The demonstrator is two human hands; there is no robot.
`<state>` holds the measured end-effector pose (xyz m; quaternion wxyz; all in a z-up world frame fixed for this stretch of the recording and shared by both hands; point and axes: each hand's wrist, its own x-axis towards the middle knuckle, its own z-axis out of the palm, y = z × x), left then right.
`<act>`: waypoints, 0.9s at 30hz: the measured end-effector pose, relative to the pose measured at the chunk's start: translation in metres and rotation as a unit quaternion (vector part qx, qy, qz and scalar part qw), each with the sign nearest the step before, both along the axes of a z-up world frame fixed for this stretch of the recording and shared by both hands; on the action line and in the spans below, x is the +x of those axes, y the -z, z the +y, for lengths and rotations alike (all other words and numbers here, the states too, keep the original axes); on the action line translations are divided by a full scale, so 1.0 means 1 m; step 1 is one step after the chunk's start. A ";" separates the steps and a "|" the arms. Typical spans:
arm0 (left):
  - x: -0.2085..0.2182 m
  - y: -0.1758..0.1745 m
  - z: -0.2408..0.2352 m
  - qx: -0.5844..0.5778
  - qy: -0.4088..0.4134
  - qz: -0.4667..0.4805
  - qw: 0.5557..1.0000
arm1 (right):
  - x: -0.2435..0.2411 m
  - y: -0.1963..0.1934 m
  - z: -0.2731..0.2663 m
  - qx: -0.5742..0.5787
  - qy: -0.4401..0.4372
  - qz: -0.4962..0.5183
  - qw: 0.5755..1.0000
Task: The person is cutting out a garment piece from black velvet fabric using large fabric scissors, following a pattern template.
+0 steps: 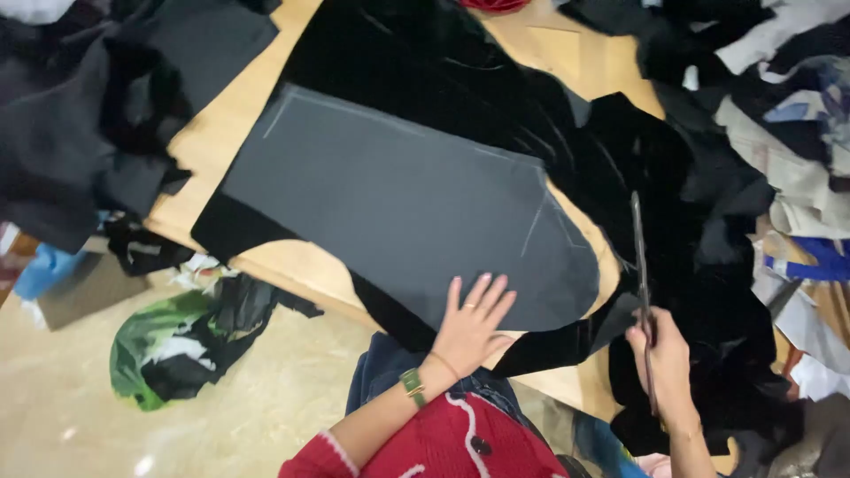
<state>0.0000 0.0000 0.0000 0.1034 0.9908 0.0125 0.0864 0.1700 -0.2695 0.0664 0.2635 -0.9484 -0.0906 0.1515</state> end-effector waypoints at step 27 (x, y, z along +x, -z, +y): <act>-0.116 0.014 0.005 -0.731 -0.410 -0.031 0.545 | -0.112 -0.093 0.015 0.115 -0.282 0.457 0.835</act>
